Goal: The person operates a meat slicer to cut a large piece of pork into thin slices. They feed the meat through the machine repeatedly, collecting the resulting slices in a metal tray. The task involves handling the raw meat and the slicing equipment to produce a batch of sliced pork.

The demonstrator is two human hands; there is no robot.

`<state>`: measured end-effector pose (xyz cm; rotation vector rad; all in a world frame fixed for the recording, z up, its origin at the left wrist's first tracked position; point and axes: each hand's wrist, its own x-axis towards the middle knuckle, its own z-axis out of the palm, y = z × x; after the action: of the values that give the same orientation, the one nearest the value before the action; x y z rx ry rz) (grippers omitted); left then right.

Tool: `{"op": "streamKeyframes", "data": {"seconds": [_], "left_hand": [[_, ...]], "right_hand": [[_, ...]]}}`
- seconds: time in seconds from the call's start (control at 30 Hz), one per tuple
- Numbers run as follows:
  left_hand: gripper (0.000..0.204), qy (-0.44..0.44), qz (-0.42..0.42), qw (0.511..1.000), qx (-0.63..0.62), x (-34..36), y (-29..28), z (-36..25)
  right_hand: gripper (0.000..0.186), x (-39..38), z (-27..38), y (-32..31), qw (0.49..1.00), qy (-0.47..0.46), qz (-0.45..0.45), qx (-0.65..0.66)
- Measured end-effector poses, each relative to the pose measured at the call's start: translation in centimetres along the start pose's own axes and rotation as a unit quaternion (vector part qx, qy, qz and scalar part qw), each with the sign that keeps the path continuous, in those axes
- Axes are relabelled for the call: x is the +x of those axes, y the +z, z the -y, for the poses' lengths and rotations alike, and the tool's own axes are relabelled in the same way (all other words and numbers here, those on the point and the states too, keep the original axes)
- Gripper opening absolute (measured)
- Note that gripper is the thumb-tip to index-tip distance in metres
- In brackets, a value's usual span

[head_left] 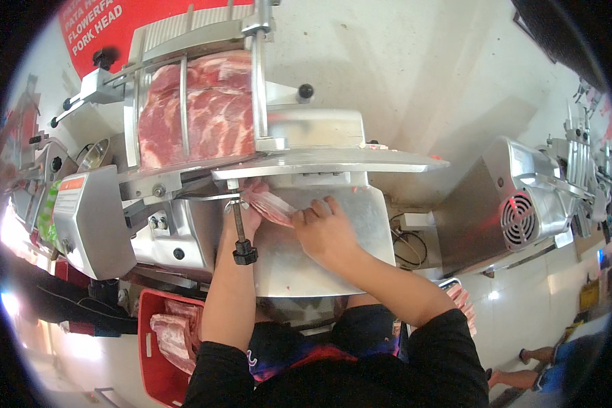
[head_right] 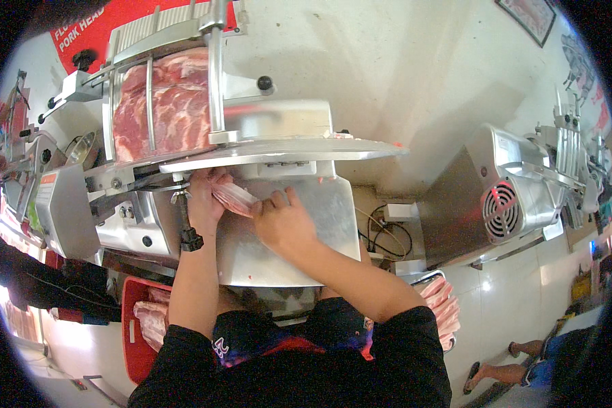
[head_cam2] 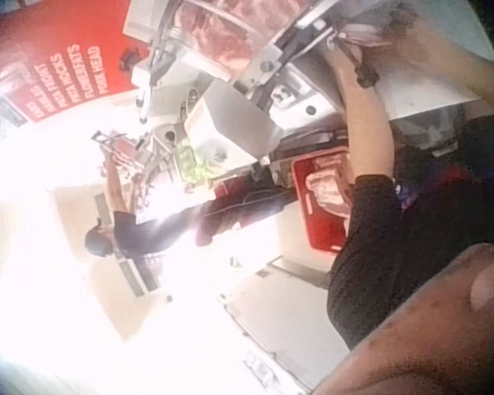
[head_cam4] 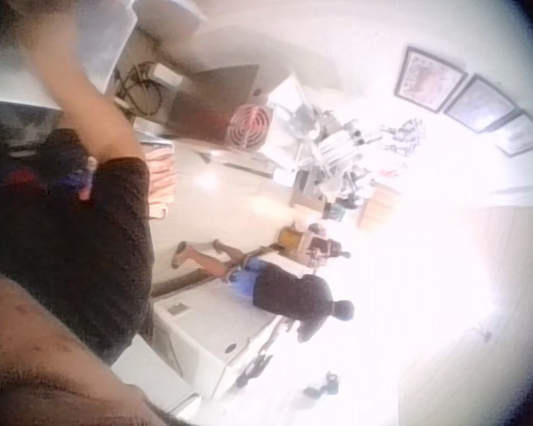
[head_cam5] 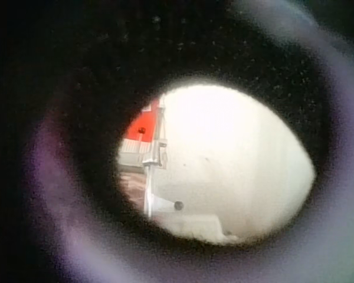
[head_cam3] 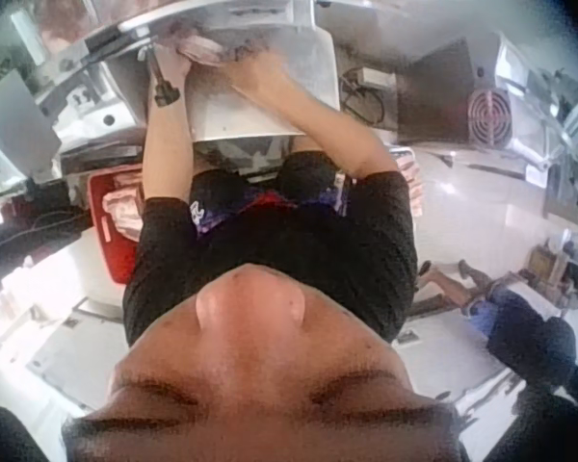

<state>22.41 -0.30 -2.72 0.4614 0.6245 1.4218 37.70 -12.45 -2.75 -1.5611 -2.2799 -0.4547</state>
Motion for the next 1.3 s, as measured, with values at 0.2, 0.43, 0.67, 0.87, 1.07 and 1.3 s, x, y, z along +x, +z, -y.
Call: {"op": "streamKeyframes", "data": {"seconds": [0.2, 0.43, 0.67, 0.87, 1.07, 1.3], "left_hand": [[0.025, -0.029, 0.085, 0.988, -0.128, 2.4, -3.0, 0.7], [0.022, -0.029, 0.137, 0.990, -0.033, 1.4, -1.7, 0.3], [0.026, -0.004, 0.151, 0.988, 0.024, 3.1, -4.0, 1.2], [0.030, -0.022, 0.084, 0.996, -0.010, 1.6, -2.3, 1.0], [0.016, -0.023, 0.122, 0.992, -0.034, 1.6, -2.2, 0.7], [0.015, -0.054, 0.106, 0.989, -0.090, 1.7, -2.6, 0.4]], "right_hand": [[0.025, -1.3, 0.6, -1.6, 0.991, 0.023, 0.130, 0.017], [0.060, 4.0, 0.1, -2.4, 0.975, 0.029, -0.111, 0.192], [0.050, 6.1, 0.9, -1.1, 0.970, 0.031, -0.137, 0.199], [0.027, 4.0, -0.4, 0.7, 0.989, -0.067, -0.129, 0.039], [0.026, 0.5, -1.1, -0.4, 0.996, -0.080, -0.005, 0.035], [0.042, -2.5, -0.6, -1.9, 0.990, -0.097, -0.006, 0.098]]}}
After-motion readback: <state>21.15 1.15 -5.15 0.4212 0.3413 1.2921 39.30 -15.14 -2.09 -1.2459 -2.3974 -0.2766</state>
